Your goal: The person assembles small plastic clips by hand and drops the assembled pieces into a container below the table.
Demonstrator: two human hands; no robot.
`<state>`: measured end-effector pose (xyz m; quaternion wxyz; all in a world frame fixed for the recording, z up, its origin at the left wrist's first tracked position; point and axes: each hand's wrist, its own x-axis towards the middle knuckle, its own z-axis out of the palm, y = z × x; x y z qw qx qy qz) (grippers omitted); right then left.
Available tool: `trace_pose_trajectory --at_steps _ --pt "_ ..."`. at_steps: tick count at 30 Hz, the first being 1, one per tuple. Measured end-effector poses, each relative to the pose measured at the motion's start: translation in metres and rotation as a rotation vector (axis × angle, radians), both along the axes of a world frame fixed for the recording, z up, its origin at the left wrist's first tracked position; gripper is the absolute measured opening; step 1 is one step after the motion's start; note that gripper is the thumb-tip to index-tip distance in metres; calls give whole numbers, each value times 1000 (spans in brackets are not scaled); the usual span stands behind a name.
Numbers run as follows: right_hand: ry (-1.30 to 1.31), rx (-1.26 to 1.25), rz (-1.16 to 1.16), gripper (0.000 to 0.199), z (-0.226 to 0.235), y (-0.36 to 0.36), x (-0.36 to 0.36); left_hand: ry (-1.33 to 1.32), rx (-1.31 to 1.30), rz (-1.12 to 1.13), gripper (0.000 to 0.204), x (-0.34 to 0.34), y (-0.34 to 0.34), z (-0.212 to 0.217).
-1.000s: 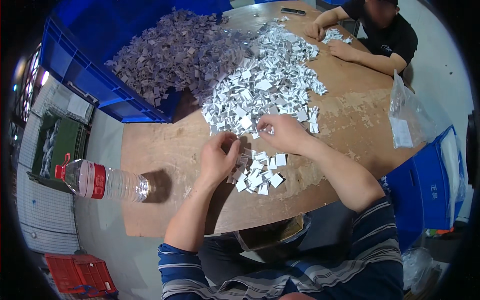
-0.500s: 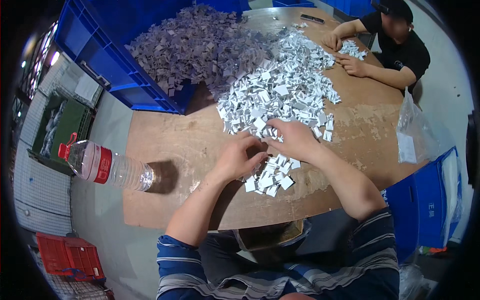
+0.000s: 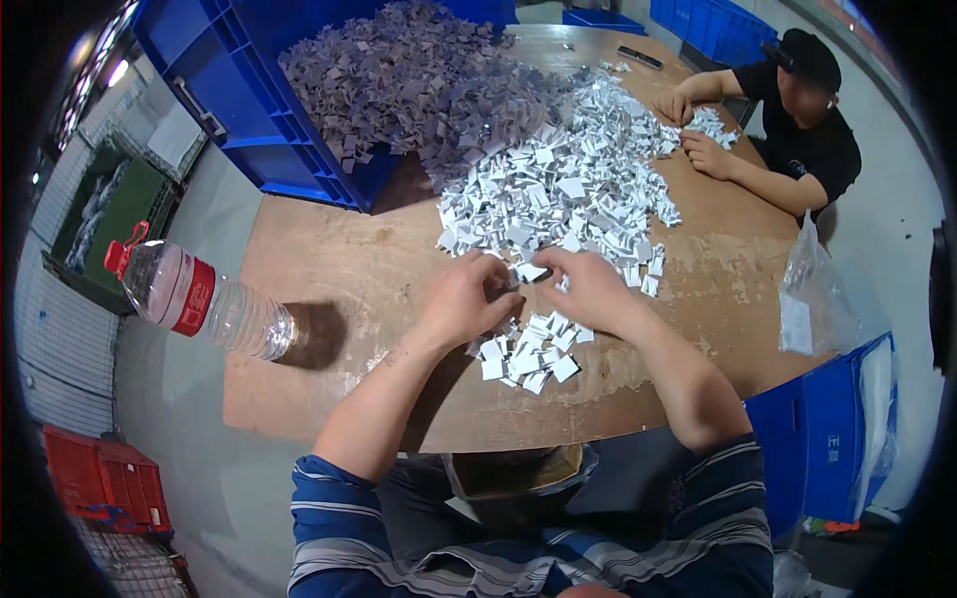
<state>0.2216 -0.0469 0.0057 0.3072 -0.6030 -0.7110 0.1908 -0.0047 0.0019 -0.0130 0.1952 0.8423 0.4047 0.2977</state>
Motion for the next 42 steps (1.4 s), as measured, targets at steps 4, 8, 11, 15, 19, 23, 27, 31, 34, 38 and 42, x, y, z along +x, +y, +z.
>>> trace_pose_trajectory --at_steps 4,8,11,15,19,23,27,31,34,38,42 --pt "-37 -158 274 18 -2 0 5 -13 -5 -169 14 -3 5 -1" --pt "131 -280 359 15 -4 5 11 -165 -292 -9 10 -4 4 -1" --pt "171 -184 164 14 -9 5 5 -267 -296 -28 10 1 6 -6" --pt "185 -135 37 14 -3 2 -1 -380 -316 -43 13 6 3 -7" --pt "105 -281 221 16 9 -2 -2 -418 -367 -46 17 8 -5 -4" --pt "163 -347 363 17 4 -1 6 -467 -423 -35 21 11 -8 -5" --pt "200 -309 223 21 5 -1 -5 -499 -425 1 19 9 -5 -8" --pt "76 -264 207 24 9 -6 -13 -469 -484 21 19 10 -4 -1" --pt "-14 -281 266 27 14 -12 -9 -383 -513 20 19 14 -7 8" --pt "180 -229 345 17 -11 -3 -7 -330 -432 -66 20 10 -1 -10" --pt "43 -176 373 22 2 -10 -15 -414 -546 10 20 4 -2 -11"
